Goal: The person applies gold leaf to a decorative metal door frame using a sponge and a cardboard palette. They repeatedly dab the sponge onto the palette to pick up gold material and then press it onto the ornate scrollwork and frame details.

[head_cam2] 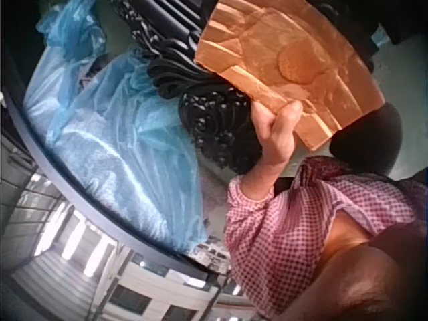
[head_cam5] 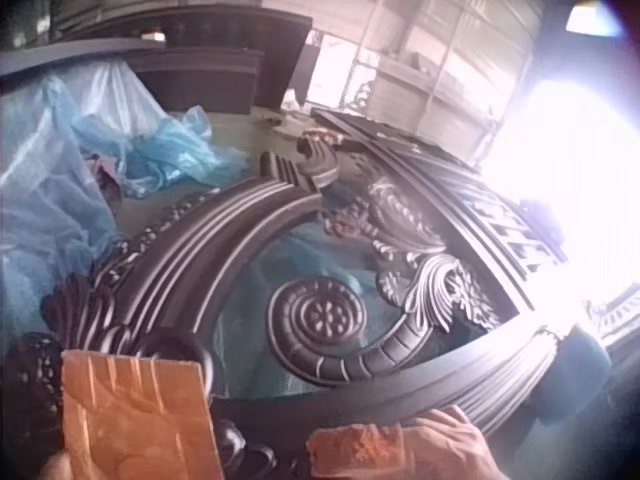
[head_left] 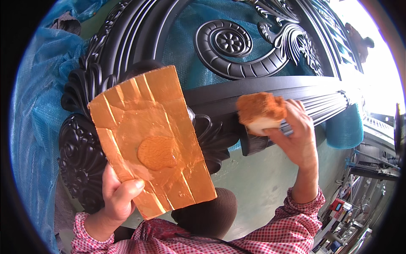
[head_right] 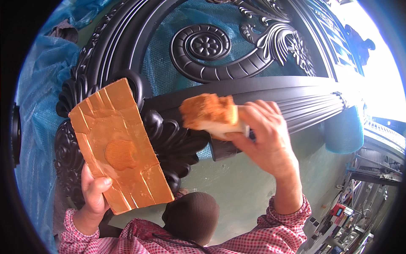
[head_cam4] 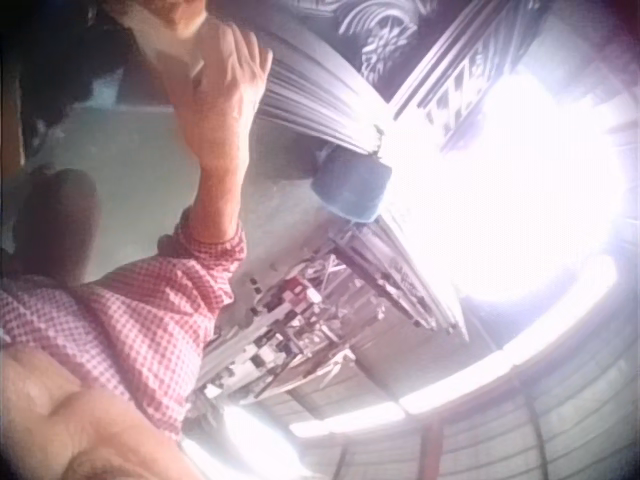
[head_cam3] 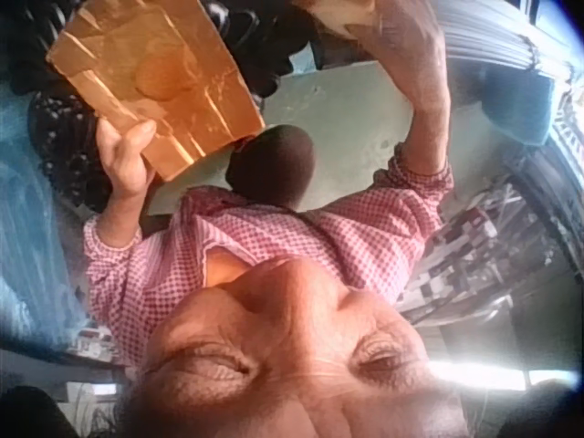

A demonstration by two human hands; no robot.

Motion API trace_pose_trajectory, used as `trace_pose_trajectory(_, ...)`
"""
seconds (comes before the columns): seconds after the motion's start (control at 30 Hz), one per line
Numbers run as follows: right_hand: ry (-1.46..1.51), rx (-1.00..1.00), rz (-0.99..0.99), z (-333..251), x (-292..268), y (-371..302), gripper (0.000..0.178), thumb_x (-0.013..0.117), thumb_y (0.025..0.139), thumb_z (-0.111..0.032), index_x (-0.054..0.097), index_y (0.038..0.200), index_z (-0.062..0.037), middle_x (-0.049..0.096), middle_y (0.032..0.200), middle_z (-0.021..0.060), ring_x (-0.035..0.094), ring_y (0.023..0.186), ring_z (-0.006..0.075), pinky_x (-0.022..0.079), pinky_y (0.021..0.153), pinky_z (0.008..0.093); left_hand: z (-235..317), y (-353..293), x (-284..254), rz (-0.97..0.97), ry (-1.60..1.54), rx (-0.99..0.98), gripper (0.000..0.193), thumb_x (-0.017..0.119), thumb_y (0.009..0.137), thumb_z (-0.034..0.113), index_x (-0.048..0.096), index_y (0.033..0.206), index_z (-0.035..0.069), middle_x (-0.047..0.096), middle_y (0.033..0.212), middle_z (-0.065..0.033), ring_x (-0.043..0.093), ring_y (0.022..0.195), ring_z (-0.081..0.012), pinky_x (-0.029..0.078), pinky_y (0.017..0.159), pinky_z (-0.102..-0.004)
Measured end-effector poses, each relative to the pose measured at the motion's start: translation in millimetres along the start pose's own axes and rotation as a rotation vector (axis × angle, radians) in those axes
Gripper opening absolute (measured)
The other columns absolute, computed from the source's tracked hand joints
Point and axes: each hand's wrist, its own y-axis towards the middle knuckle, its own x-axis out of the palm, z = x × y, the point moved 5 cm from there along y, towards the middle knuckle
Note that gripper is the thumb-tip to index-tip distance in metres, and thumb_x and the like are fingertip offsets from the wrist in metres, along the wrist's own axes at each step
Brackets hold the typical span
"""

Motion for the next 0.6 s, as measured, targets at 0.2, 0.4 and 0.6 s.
trace_pose_trajectory(0.2,0.122,-0.031,0.175,-9.9,-7.8,0.7,0.037,0.075,0.060,-0.019,0.060,0.089,-0.0017,0.054,0.076,0.0083,0.052,0.073,0.0270,0.039,0.072,0.0352,13.6,6.4,8.9,-0.018,-0.083,-0.003,0.073,0.049,0.070,0.018,0.024,0.134,-0.006,0.047,0.122,-0.0212,0.054,0.110,-0.0293,0.047,0.094,-0.0412)
trace_pose_trajectory(0.4,0.040,0.041,0.224,-0.4,-10.6,-18.8,0.035,0.074,0.059,-0.016,0.060,0.087,-0.0014,0.056,0.077,0.0076,0.053,0.074,0.0265,0.039,0.072,0.0358,18.0,4.2,5.6,-0.038,-0.118,0.074,0.069,0.046,0.071,0.013,0.023,0.133,-0.007,0.047,0.122,-0.0228,0.055,0.110,-0.0310,0.048,0.092,-0.0423)
trace_pose_trajectory(0.6,0.018,0.070,0.157,-9.5,1.3,-17.6,0.039,0.076,0.058,-0.015,0.059,0.089,-0.0001,0.059,0.088,0.0120,0.055,0.082,0.0297,0.041,0.079,0.0365,10.9,4.5,4.0,-0.077,-0.164,0.054,0.068,0.045,0.072,0.012,0.023,0.133,-0.007,0.046,0.123,-0.0229,0.053,0.112,-0.0309,0.047,0.093,-0.0424)
